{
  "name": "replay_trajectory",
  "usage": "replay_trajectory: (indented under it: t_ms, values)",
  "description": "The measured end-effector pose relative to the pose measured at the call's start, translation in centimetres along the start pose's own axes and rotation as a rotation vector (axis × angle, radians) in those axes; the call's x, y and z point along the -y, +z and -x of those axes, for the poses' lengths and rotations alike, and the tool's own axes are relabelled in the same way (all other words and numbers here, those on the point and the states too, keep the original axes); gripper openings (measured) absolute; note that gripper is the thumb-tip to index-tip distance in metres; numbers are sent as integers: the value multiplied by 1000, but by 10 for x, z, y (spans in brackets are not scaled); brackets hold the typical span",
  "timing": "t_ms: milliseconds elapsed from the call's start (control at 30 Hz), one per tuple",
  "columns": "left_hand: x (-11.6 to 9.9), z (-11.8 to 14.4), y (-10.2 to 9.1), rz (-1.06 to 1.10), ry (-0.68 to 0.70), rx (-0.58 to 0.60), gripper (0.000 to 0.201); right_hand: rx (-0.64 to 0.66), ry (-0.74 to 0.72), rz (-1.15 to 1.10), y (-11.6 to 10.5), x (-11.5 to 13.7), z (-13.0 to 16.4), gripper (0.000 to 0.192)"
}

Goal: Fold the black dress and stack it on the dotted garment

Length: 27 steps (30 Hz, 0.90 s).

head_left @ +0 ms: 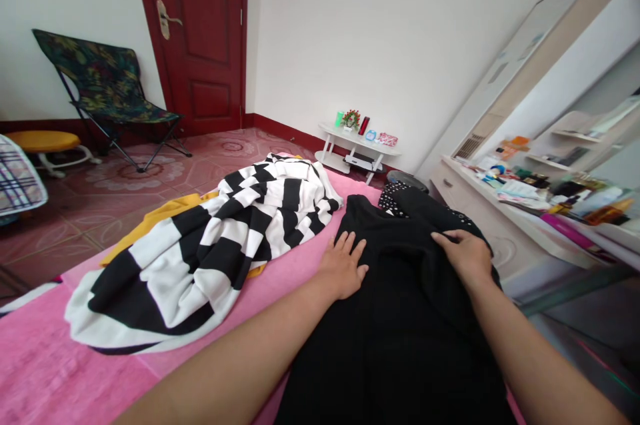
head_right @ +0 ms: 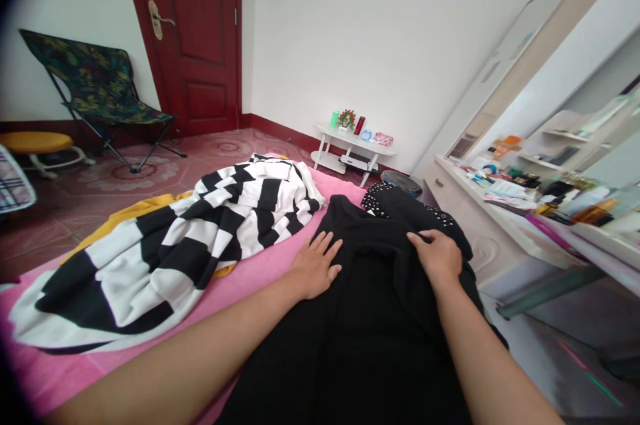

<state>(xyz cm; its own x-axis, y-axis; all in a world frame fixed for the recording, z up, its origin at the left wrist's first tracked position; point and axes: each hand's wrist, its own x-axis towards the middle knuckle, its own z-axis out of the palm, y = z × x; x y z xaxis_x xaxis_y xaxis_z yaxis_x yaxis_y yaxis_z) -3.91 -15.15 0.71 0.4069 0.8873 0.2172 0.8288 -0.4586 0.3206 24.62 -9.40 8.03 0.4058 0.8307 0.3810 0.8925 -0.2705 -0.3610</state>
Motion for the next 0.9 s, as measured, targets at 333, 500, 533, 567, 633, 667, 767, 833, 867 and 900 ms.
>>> replay_trajectory:
  t_ms: [333,500,533,567,633,667,767,833,867,900]
  values:
    - [-3,4,-6,-1,50,-31,56,-11,-265,564,18,47,0,23]
    - [-3,5,-5,-7,128,-66,52,115,-346,142,44,99,-12,24]
    - [-3,5,-6,-5,137,-67,51,151,-324,106,53,104,-14,21]
    - [-3,6,-6,0,145,-66,50,175,-307,87,63,107,-14,21]
    - [-2,6,-8,16,158,-60,50,215,-290,54,81,107,-13,29]
    - [-1,6,-8,25,163,-56,49,237,-288,34,89,106,-12,32]
    - [-1,6,-10,41,170,-41,48,274,-287,-4,99,99,-8,27]
    - [-2,7,-10,46,171,-28,48,242,-258,-2,94,95,-8,24]
    - [-2,7,-10,50,173,-26,47,210,-234,5,89,94,-9,25]
    - [-3,7,-9,55,180,-30,47,173,-207,14,83,93,-11,27]
